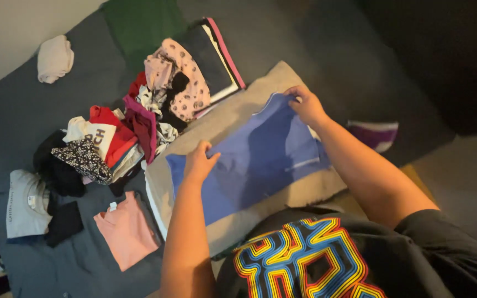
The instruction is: The person irons a blue t-shirt on a bed using a purple iron, smoothing the fabric on both sides. They then fold the shirt and place it on a pile of other folded clothes.
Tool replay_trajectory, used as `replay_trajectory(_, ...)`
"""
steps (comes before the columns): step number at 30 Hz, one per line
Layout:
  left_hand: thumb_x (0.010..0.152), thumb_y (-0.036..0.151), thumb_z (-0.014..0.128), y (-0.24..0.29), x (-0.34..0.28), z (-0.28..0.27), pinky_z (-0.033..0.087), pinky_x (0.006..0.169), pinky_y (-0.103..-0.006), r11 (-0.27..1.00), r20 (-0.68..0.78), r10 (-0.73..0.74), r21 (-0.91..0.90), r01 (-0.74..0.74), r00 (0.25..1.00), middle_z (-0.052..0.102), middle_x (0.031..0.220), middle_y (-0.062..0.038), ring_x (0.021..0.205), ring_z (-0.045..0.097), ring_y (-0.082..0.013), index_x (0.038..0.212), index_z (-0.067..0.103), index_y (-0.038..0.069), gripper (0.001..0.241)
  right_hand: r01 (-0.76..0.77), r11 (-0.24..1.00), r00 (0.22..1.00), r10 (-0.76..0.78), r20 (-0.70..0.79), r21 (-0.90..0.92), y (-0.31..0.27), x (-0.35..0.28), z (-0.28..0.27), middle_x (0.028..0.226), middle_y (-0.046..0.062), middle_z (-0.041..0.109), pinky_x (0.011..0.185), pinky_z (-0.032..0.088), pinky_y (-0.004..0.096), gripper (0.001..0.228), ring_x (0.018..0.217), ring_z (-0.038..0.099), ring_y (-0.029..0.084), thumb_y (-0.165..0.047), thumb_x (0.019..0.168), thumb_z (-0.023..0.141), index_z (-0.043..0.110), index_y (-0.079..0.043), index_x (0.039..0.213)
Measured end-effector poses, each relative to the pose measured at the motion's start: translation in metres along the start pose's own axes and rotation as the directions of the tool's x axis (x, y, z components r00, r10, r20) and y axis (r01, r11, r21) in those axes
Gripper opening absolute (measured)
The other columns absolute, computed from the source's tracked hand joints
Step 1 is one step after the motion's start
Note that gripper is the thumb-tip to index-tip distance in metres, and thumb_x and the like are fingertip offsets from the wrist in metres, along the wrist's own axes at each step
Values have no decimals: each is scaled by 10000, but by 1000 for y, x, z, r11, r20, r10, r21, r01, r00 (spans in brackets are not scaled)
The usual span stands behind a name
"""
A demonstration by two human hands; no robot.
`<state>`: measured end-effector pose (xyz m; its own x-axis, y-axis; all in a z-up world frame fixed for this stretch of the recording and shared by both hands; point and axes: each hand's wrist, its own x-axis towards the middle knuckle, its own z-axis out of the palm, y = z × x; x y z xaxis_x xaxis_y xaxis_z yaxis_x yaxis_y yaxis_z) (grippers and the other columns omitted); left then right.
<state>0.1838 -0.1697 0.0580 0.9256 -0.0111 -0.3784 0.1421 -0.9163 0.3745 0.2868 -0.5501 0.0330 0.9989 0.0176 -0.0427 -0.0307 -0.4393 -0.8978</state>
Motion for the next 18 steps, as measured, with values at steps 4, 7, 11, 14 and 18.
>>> replay_trajectory(4, 919, 370, 722, 13, -42, -9, 505, 995, -428, 962, -86, 217, 190, -197, 972, 719, 1213, -66, 1157, 685, -250, 1262, 627, 195, 397, -49, 996, 994, 56, -92, 69, 27, -34, -3, 1052, 85, 733, 1014, 468, 406, 235, 1095, 654, 262, -110, 870, 699, 765, -176, 1086)
replay_trajectory(7, 938, 355, 691, 15, -69, -2, 515, 967, -433, 890, -31, 314, 356, -283, 949, 692, 1178, -35, 1122, 686, -250, 1238, 654, 212, 335, -99, 993, 985, 107, -132, 68, 30, -70, -17, 1063, 51, 743, 997, 477, 388, 200, 1091, 663, 231, -190, 887, 695, 786, -201, 1064)
replay_trajectory(11, 935, 316, 691, 2, -88, 30, 585, 894, -445, 889, 84, 290, 345, -301, 953, 648, 1180, -87, 1072, 699, -324, 1262, 630, 197, 353, -175, 984, 977, 171, -127, -17, 24, -127, -41, 1083, 56, 749, 966, 495, 399, 200, 1097, 669, 261, -257, 924, 696, 791, -199, 1090)
replay_trajectory(14, 928, 345, 688, 3, -99, 39, 603, 869, -451, 915, 99, 239, 308, -259, 966, 631, 1167, -98, 1027, 717, -335, 1257, 605, 181, 377, -179, 984, 970, 180, -163, 20, 46, -151, -35, 1028, 72, 757, 944, 483, 375, 167, 1044, 667, 237, -190, 906, 699, 791, -158, 1041)
replay_trajectory(18, 946, 336, 669, 17, -102, 51, 599, 883, -447, 927, 66, 277, 245, -284, 959, 620, 1173, -98, 1055, 712, -343, 1234, 628, 168, 337, -195, 981, 963, 196, -186, 25, 73, -166, -22, 1057, 101, 761, 979, 484, 408, 199, 1094, 672, 309, -128, 894, 700, 807, -153, 1061)
